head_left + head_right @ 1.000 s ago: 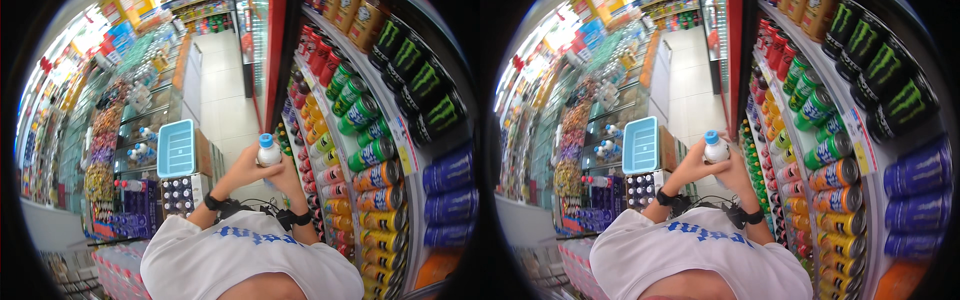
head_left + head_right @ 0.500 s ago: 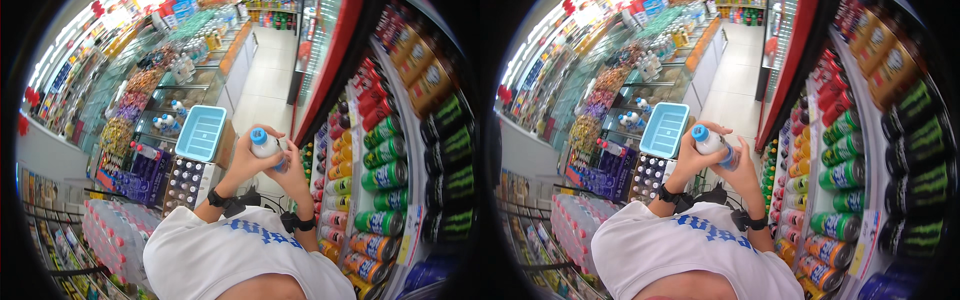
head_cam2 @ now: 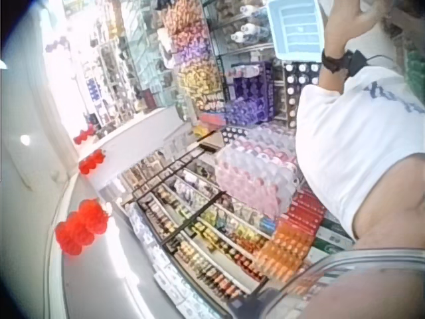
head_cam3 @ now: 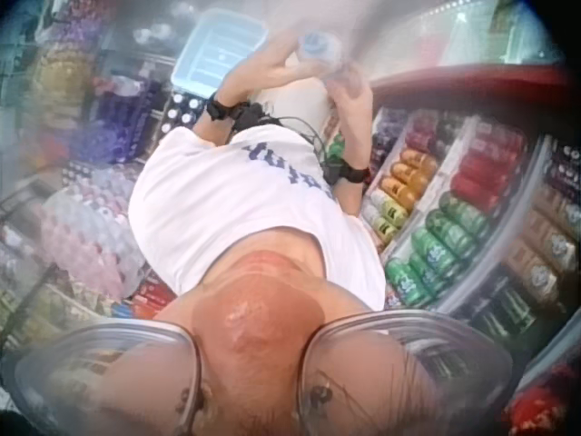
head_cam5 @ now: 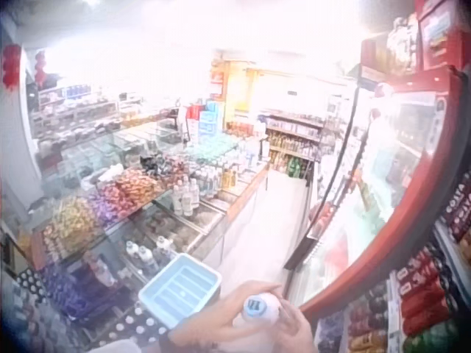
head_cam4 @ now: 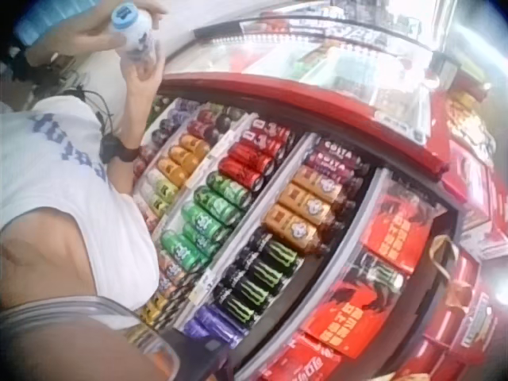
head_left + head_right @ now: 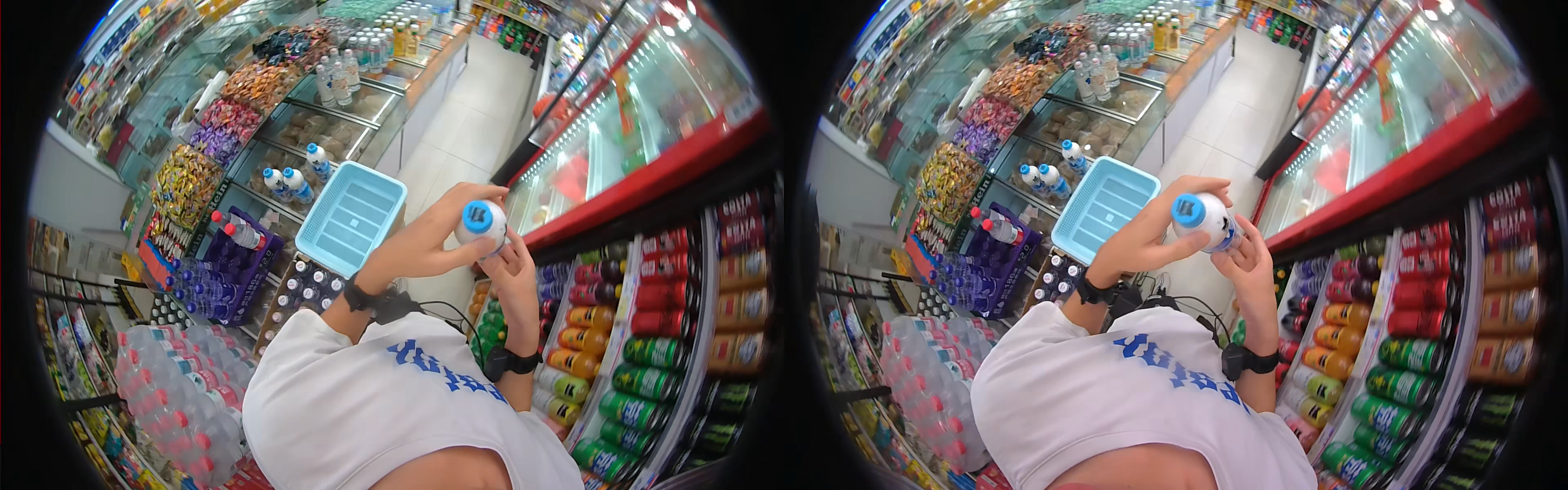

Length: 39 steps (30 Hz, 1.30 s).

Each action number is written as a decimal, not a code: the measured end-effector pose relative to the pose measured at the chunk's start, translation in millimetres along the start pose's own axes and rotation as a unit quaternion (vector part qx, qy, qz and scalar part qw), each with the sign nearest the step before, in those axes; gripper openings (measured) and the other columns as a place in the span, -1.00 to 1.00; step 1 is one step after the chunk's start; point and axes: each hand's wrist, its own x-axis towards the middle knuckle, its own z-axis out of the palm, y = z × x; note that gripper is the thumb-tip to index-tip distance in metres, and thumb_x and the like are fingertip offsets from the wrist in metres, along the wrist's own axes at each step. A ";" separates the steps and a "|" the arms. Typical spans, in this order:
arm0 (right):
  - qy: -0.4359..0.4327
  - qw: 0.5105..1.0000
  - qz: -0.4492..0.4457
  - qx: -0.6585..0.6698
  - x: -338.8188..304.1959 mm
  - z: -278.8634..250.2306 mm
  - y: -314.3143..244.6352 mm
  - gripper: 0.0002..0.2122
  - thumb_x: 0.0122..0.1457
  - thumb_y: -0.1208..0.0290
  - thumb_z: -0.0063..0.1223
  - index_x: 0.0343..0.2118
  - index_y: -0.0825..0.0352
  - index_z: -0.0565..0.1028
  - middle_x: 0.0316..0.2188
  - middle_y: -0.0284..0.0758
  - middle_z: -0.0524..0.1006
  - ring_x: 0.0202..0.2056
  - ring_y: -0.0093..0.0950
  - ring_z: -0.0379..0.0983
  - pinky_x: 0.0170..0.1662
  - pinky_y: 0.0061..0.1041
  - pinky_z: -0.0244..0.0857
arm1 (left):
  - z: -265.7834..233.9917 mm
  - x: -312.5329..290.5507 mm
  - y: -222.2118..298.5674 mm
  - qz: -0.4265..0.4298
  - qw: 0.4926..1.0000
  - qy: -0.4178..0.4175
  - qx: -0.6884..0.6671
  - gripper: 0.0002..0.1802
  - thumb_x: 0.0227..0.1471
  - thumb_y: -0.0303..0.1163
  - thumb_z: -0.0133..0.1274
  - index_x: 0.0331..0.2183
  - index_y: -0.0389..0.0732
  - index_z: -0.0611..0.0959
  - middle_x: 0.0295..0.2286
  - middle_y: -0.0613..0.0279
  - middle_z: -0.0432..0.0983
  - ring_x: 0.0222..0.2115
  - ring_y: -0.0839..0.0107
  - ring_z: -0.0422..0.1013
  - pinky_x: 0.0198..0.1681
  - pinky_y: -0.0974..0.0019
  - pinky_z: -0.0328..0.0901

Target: Organizing and stocking various beverage bottles and cans in a supermarket refrigerator.

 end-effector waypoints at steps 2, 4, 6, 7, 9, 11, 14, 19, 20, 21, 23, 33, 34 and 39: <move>0.006 1.000 -0.026 -0.016 27.5 22.1 -10.9 -0.34 0.19 0.58 0.22 0.31 0.49 0.15 0.06 -0.15 0.48 0.10 -0.43 0.44 0.15 -0.50 0.34 | -34.5 2.8 -13.5 -0.012 1.000 0.002 0.027 -0.37 0.11 -0.38 0.21 0.21 -0.25 0.46 -0.01 0.04 0.54 0.04 0.25 0.45 0.14 0.21 0.30; 0.031 0.999 -0.014 0.008 53.3 36.5 -10.9 -0.36 0.21 0.57 0.21 0.30 0.49 0.16 0.07 -0.14 0.47 0.12 -0.43 0.43 0.16 -0.51 0.32 | -71.3 5.7 -24.9 -0.032 0.999 0.015 0.029 -0.40 0.11 -0.37 0.22 0.17 -0.26 0.51 -0.04 0.05 0.57 0.00 0.25 0.49 0.12 0.21 0.33; 0.071 0.997 0.008 0.042 78.3 48.6 -1.1 -0.45 0.29 0.52 0.12 0.28 0.48 0.19 0.11 -0.11 0.44 0.15 -0.40 0.40 0.19 -0.50 0.31 | -97.2 4.1 -34.3 -0.075 0.994 0.071 0.034 -0.50 0.10 -0.31 0.28 0.06 -0.25 0.63 -0.13 0.14 0.65 -0.11 0.34 0.56 -0.02 0.26 0.43; 0.065 0.997 0.010 0.039 86.7 55.8 2.3 -0.45 0.29 0.52 0.12 0.28 0.48 0.19 0.11 -0.11 0.44 0.15 -0.40 0.40 0.19 -0.50 0.31 | -107.5 3.7 -44.2 -0.076 0.993 0.078 0.035 -0.50 0.10 -0.31 0.28 0.06 -0.25 0.63 -0.13 0.14 0.65 -0.11 0.34 0.56 -0.02 0.26 0.43; 0.046 0.993 0.008 0.112 98.8 70.6 8.6 -0.49 0.32 0.50 0.08 0.28 0.47 0.19 0.11 -0.09 0.43 0.15 -0.37 0.40 0.21 -0.47 0.33 | -126.7 -0.6 -68.1 -0.169 0.952 0.230 -0.114 -0.53 0.13 -0.25 0.27 0.04 -0.22 0.65 -0.15 0.19 0.64 -0.16 0.43 0.56 -0.11 0.33 0.45; 0.035 0.996 0.001 0.081 104.0 78.9 1.8 -0.55 0.36 0.47 0.01 0.25 0.47 0.22 0.08 -0.08 0.44 0.14 -0.31 0.43 0.22 -0.42 0.34 | -154.6 2.2 -82.1 -0.165 0.939 0.290 -0.080 -0.53 0.14 -0.22 0.27 0.03 -0.22 0.65 -0.17 0.21 0.63 -0.19 0.46 0.55 -0.16 0.36 0.45; 0.009 0.998 0.008 0.056 110.6 72.3 -4.3 -0.61 0.39 0.42 -0.03 0.21 0.45 0.28 0.01 -0.13 0.50 0.07 -0.32 0.49 0.18 -0.43 0.37 | -202.7 10.3 -99.2 -0.129 0.894 0.428 0.028 -0.50 0.10 -0.20 0.33 0.03 -0.24 0.66 -0.25 0.27 0.63 -0.31 0.55 0.52 -0.32 0.48 0.41; 0.068 0.996 0.000 0.059 126.7 54.4 5.0 -0.69 0.41 0.38 -0.08 0.13 0.41 0.36 -0.21 -0.30 0.55 -0.11 -0.47 0.53 0.03 -0.50 0.40 | -289.7 6.7 -170.0 -0.086 0.804 0.556 0.195 -0.57 0.09 -0.27 0.33 -0.02 -0.23 0.71 -0.31 0.34 0.64 -0.35 0.61 0.48 -0.26 0.47 0.37; 0.068 0.996 0.001 0.061 127.7 52.3 7.5 -0.69 0.41 0.38 -0.08 0.13 0.41 0.36 -0.21 -0.30 0.55 -0.11 -0.47 0.53 0.03 -0.50 0.40 | -305.7 -0.4 -192.3 -0.087 0.803 0.555 0.198 -0.57 0.09 -0.27 0.33 -0.02 -0.23 0.71 -0.31 0.34 0.64 -0.35 0.61 0.48 -0.26 0.47 0.37; 0.064 0.996 0.001 0.064 129.9 51.2 10.0 -0.70 0.41 0.38 -0.08 0.12 0.40 0.36 -0.23 -0.31 0.55 -0.13 -0.49 0.52 0.02 -0.51 0.40 | -322.7 -11.4 -218.0 -0.092 0.780 0.574 0.231 -0.56 0.04 -0.23 0.36 -0.05 -0.18 0.73 -0.31 0.30 0.67 -0.34 0.53 0.52 -0.23 0.40 0.39; 0.067 0.995 0.002 0.069 131.9 48.5 15.5 -0.71 0.40 0.38 -0.08 0.10 0.39 0.37 -0.25 -0.32 0.55 -0.15 -0.51 0.52 0.01 -0.51 0.40 | -346.3 -28.0 -259.2 -0.099 0.759 0.588 0.262 -0.55 -0.01 -0.19 0.39 -0.07 -0.13 0.75 -0.31 0.26 0.69 -0.33 0.45 0.56 -0.21 0.32 0.41; 0.100 0.992 0.034 0.063 133.1 36.4 25.7 -0.75 0.39 0.38 -0.06 0.04 0.38 0.41 -0.29 -0.35 0.54 -0.22 -0.54 0.51 -0.05 -0.54 0.38 | -381.9 -104.5 -363.7 -0.364 0.686 0.527 0.345 -0.49 -0.17 -0.13 0.43 -0.14 -0.11 0.78 -0.20 0.06 0.69 -0.15 0.05 0.58 -0.02 0.03 0.41; 0.108 0.991 0.035 0.063 133.0 34.9 25.9 -0.75 0.39 0.38 -0.05 0.03 0.38 0.41 -0.30 -0.36 0.54 -0.23 -0.55 0.51 -0.05 -0.55 0.38 | -381.2 -111.0 -369.3 -0.370 0.689 0.518 0.348 -0.53 -0.16 -0.15 0.42 -0.18 -0.16 0.78 -0.23 0.03 0.70 -0.18 0.05 0.59 -0.06 0.04 0.42; 0.112 0.991 0.025 0.065 127.9 26.6 26.7 -0.76 0.39 0.40 -0.06 0.02 0.39 0.42 -0.30 -0.36 0.54 -0.24 -0.56 0.50 -0.06 -0.54 0.38 | -367.4 -116.7 -373.6 -0.375 0.713 0.492 0.329 -0.61 -0.15 -0.20 0.41 -0.28 -0.22 0.77 -0.30 0.03 0.71 -0.26 0.05 0.60 -0.16 0.07 0.43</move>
